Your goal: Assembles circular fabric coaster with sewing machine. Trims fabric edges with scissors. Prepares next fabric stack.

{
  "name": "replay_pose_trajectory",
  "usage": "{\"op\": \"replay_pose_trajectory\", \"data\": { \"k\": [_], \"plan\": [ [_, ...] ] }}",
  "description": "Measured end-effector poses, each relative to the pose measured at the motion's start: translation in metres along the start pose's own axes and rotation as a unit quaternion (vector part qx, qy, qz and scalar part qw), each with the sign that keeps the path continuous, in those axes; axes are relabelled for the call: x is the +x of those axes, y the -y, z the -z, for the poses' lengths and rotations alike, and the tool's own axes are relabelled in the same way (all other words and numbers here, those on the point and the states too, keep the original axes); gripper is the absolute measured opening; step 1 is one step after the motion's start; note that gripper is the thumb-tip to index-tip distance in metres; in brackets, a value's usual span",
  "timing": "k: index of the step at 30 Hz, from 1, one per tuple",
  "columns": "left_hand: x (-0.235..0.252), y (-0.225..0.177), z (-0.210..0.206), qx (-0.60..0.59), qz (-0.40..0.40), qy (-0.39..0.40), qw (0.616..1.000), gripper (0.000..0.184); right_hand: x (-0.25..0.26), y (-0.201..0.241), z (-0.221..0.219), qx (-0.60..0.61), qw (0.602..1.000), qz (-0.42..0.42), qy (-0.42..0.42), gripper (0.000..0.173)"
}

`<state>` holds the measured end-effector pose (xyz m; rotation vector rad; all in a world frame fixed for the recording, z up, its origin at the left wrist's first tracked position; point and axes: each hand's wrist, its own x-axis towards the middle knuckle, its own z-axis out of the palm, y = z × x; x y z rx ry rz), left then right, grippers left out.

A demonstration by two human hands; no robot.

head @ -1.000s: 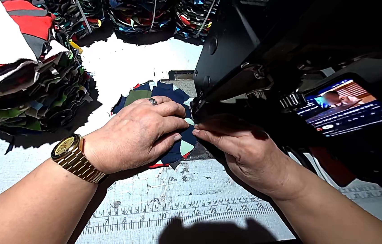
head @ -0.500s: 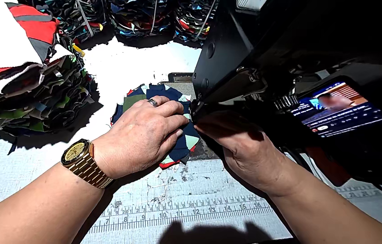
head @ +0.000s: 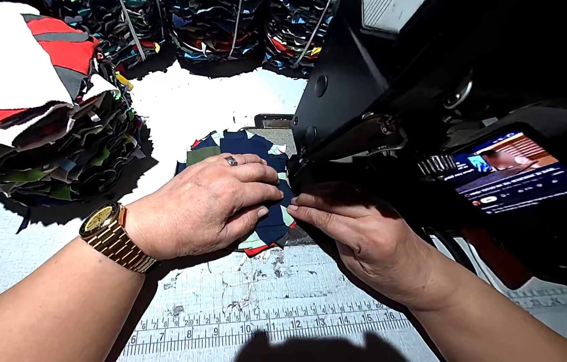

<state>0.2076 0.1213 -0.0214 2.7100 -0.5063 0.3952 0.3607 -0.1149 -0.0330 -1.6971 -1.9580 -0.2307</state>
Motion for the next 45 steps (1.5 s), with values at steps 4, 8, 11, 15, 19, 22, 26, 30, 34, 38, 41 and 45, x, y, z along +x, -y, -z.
{"op": "replay_pose_trajectory", "data": {
  "k": [4,8,11,15,19,22,26,30,34,38,41,45],
  "plan": [
    [0.002,-0.001,0.000,0.008,0.003,-0.001,1.000,0.038,0.001,0.000,0.001,0.000,1.000,-0.001,-0.002,0.029],
    [0.002,-0.002,-0.001,0.019,0.016,-0.002,1.000,0.039,0.001,-0.002,0.001,-0.001,1.000,-0.016,-0.003,0.027],
    [0.004,-0.005,-0.003,0.042,0.040,-0.001,0.998,0.041,0.003,-0.002,0.001,-0.009,0.999,-0.031,-0.007,0.027],
    [0.006,-0.007,-0.006,0.052,0.061,-0.009,0.997,0.041,0.003,-0.001,0.003,-0.010,0.999,-0.029,-0.041,0.025],
    [0.006,-0.008,-0.008,0.053,0.070,-0.011,0.996,0.042,0.001,0.002,0.002,0.015,0.999,-0.001,-0.037,0.030],
    [0.004,-0.008,-0.007,0.068,0.057,-0.017,0.996,0.042,0.000,0.002,0.001,0.018,1.000,0.011,0.008,0.032],
    [0.004,-0.004,-0.001,0.066,0.021,-0.041,0.997,0.041,0.001,0.002,0.000,0.016,1.000,0.019,0.014,0.031],
    [0.001,0.002,-0.001,0.021,0.005,-0.005,1.000,0.040,0.000,0.001,0.002,0.046,0.999,-0.006,-0.012,0.029],
    [0.001,0.003,-0.001,0.017,0.007,0.002,1.000,0.040,0.003,-0.003,0.011,0.083,0.987,-0.052,-0.127,0.028],
    [0.002,0.002,-0.002,0.013,0.010,-0.003,1.000,0.040,0.003,0.002,0.008,0.066,0.993,-0.019,-0.096,0.027],
    [0.002,0.003,-0.002,0.016,0.007,-0.008,1.000,0.040,0.003,0.003,0.004,0.062,0.997,-0.002,-0.040,0.028],
    [0.002,0.003,-0.001,0.015,0.006,-0.005,1.000,0.040,0.002,0.004,-0.001,0.033,0.999,0.015,0.016,0.032]
  ]
}}
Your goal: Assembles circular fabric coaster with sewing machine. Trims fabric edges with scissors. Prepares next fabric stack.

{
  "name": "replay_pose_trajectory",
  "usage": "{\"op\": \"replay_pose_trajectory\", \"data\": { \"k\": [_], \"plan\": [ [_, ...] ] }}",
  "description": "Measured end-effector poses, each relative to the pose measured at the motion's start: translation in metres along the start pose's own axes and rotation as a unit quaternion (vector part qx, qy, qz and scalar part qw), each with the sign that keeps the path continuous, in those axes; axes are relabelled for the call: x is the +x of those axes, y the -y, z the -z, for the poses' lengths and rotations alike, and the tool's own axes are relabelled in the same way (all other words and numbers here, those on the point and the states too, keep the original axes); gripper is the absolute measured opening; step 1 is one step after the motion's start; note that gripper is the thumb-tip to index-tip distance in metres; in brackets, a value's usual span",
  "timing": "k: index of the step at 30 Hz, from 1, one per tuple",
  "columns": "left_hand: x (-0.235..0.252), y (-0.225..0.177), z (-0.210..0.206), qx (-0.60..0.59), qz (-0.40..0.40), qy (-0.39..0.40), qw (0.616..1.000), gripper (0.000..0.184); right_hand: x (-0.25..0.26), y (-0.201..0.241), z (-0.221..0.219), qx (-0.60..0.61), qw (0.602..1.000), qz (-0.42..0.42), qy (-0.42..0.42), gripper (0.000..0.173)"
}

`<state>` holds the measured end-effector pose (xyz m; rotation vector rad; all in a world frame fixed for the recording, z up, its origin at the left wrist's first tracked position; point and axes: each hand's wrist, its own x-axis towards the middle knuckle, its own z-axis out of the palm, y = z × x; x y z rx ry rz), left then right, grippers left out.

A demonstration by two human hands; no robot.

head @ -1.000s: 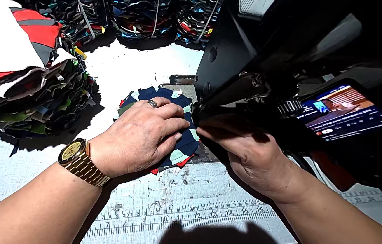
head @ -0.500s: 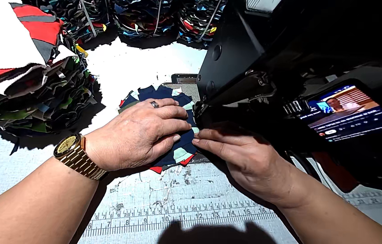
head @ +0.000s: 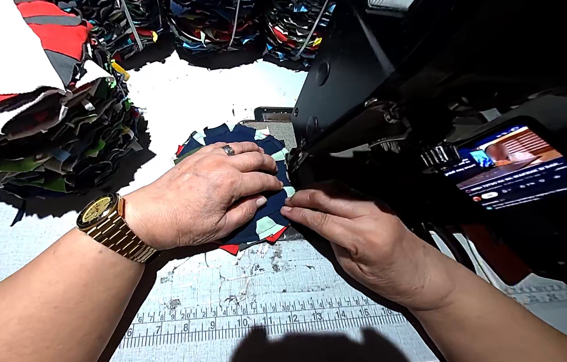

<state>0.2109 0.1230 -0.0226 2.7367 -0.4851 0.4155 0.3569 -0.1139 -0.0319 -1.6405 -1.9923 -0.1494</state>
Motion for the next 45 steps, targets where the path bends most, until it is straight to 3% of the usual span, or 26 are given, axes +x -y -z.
{"op": "replay_pose_trajectory", "data": {
  "k": [15,20,28,39,45],
  "plan": [
    [0.001,0.000,-0.002,0.026,0.029,0.000,0.999,0.043,-0.002,-0.006,0.003,-0.014,0.999,-0.026,-0.012,0.032],
    [0.002,-0.004,-0.005,0.051,0.063,0.005,0.997,0.047,0.002,-0.005,0.004,0.001,0.994,-0.033,-0.106,0.022],
    [0.003,-0.010,-0.004,0.077,0.082,0.013,0.994,0.052,0.006,0.004,-0.005,-0.028,0.999,-0.021,0.022,0.037],
    [0.003,-0.016,0.000,0.107,0.078,0.015,0.991,0.049,0.002,-0.002,0.004,-0.018,0.998,-0.052,-0.021,0.030],
    [0.000,-0.013,-0.005,0.115,0.066,-0.031,0.991,0.047,0.000,-0.003,0.005,-0.019,0.998,-0.063,-0.022,0.028]
  ]
}}
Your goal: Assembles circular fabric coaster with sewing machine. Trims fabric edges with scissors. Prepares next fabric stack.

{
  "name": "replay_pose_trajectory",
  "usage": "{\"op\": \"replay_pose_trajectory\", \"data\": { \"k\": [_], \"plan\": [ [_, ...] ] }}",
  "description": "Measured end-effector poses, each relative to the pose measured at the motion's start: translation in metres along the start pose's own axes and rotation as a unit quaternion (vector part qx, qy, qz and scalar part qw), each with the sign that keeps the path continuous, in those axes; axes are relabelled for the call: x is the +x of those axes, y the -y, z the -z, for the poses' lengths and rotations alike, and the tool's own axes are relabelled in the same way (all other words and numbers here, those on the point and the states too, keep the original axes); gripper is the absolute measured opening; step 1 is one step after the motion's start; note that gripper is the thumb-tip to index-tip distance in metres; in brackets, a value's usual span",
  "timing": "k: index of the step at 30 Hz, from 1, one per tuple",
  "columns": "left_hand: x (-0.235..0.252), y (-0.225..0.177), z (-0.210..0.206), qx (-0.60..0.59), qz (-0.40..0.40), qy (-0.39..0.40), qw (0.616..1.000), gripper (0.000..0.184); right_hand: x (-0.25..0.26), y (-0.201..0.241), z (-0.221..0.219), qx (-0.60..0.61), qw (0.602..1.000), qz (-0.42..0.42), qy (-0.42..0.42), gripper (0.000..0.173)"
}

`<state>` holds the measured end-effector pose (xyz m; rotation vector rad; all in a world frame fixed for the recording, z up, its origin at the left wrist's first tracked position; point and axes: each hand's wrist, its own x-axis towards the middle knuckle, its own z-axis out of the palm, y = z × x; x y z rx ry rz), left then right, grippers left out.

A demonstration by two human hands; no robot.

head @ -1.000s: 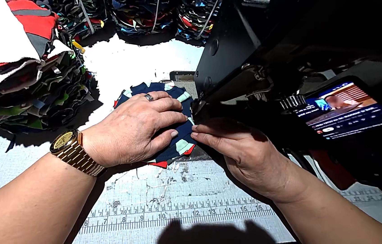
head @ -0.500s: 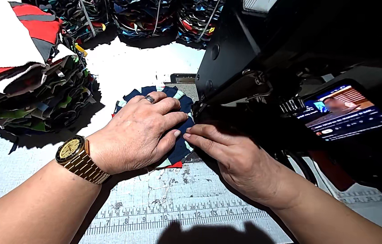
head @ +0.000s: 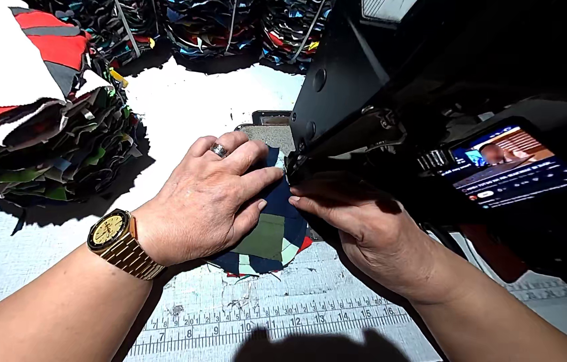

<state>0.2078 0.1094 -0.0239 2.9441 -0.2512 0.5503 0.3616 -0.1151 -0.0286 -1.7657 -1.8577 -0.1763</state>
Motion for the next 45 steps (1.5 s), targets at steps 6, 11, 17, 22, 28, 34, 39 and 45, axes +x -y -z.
{"op": "replay_pose_trajectory", "data": {
  "k": [6,11,17,22,28,34,39,45],
  "plan": [
    [0.002,0.003,-0.006,-0.064,-0.042,0.010,0.997,0.042,-0.003,0.003,-0.001,0.004,0.999,0.043,-0.032,0.030],
    [0.001,0.002,-0.006,-0.084,-0.029,0.022,0.996,0.043,-0.004,0.003,-0.002,0.006,0.999,0.053,-0.011,0.029],
    [0.002,-0.002,-0.008,-0.064,0.002,0.020,0.998,0.046,-0.003,0.000,-0.001,-0.011,0.999,0.037,-0.015,0.029],
    [0.003,-0.004,-0.009,-0.043,0.032,0.022,0.998,0.049,-0.002,-0.002,-0.001,-0.028,0.999,0.024,-0.024,0.025],
    [0.003,-0.002,-0.007,-0.047,0.037,-0.007,0.998,0.050,0.001,-0.005,0.000,-0.041,0.998,0.016,-0.036,0.028],
    [0.001,0.009,-0.005,-0.132,-0.043,0.000,0.990,0.037,-0.002,0.003,-0.002,-0.002,0.999,0.038,-0.035,0.030],
    [0.002,0.011,-0.002,-0.128,-0.050,0.016,0.990,0.037,-0.002,0.003,-0.003,-0.010,0.999,0.034,0.004,0.032],
    [0.002,0.010,-0.002,-0.109,-0.035,0.018,0.993,0.041,-0.001,0.001,-0.003,-0.029,0.999,0.023,-0.009,0.029]
  ]
}}
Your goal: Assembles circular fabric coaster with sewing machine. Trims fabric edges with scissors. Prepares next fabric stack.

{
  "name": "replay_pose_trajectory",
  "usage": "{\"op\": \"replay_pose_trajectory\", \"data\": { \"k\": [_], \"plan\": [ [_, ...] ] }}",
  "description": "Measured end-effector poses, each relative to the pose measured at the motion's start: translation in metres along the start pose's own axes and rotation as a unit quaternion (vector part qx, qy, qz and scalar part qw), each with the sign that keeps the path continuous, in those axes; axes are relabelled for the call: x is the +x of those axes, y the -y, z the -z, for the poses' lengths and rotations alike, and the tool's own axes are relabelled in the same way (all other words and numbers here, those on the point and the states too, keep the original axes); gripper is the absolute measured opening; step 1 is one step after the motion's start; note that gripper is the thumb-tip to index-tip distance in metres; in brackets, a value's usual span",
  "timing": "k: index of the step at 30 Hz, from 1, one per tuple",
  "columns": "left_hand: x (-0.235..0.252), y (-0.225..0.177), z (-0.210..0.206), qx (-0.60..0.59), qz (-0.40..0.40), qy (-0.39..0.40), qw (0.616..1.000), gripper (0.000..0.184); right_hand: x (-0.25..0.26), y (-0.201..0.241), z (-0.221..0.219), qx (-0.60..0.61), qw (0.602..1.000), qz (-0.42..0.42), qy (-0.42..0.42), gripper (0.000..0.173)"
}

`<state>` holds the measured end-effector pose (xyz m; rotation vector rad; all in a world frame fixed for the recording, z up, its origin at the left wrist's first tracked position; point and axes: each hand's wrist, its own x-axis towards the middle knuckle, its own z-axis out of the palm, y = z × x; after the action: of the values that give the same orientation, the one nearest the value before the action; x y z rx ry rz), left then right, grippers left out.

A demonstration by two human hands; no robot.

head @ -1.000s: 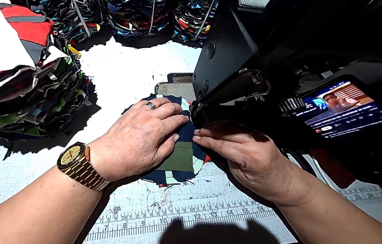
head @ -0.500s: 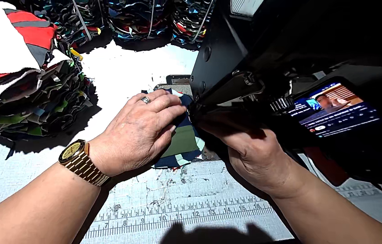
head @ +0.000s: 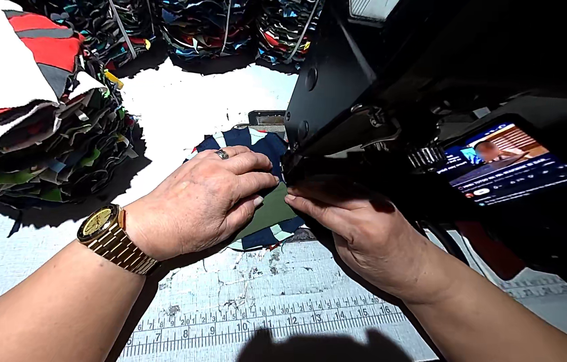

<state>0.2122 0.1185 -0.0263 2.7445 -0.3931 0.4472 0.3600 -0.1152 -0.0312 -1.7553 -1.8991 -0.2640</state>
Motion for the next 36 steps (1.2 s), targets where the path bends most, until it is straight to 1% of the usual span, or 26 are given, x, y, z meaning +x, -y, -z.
{"op": "replay_pose_trajectory", "data": {
  "k": [6,10,13,16,18,26,28,30,34,36],
  "plan": [
    [0.000,-0.003,0.000,0.026,0.009,0.004,1.000,0.042,0.001,-0.003,-0.001,-0.009,1.000,0.001,-0.004,0.026],
    [0.001,-0.004,0.000,0.033,0.024,0.012,0.999,0.043,0.001,-0.001,0.002,-0.030,0.999,-0.014,-0.004,0.029],
    [0.001,-0.005,0.000,0.039,0.031,0.014,0.999,0.045,0.000,0.002,0.002,-0.023,0.999,0.004,-0.022,0.029],
    [0.002,-0.006,-0.001,0.044,0.036,0.011,0.998,0.046,-0.002,0.005,-0.001,-0.005,1.000,0.024,0.005,0.033],
    [0.002,-0.006,0.000,0.046,0.037,0.013,0.998,0.046,-0.004,0.004,-0.002,0.002,1.000,0.023,0.020,0.033],
    [0.003,-0.010,0.002,0.068,0.048,0.018,0.996,0.050,-0.002,-0.001,0.002,-0.013,1.000,0.008,0.004,0.029],
    [0.003,-0.010,0.001,0.072,0.050,0.017,0.996,0.049,-0.001,0.000,0.001,-0.005,1.000,0.010,-0.008,0.029],
    [0.002,-0.011,0.000,0.077,0.053,0.012,0.996,0.048,-0.001,0.004,0.001,0.001,1.000,0.024,-0.012,0.032],
    [0.002,-0.011,0.002,0.076,0.037,-0.022,0.996,0.042,-0.002,0.006,-0.002,0.014,0.999,0.041,0.025,0.034],
    [0.003,-0.007,0.002,0.037,0.013,-0.029,0.999,0.038,-0.002,0.007,-0.002,0.011,0.999,0.039,0.027,0.035]
  ]
}}
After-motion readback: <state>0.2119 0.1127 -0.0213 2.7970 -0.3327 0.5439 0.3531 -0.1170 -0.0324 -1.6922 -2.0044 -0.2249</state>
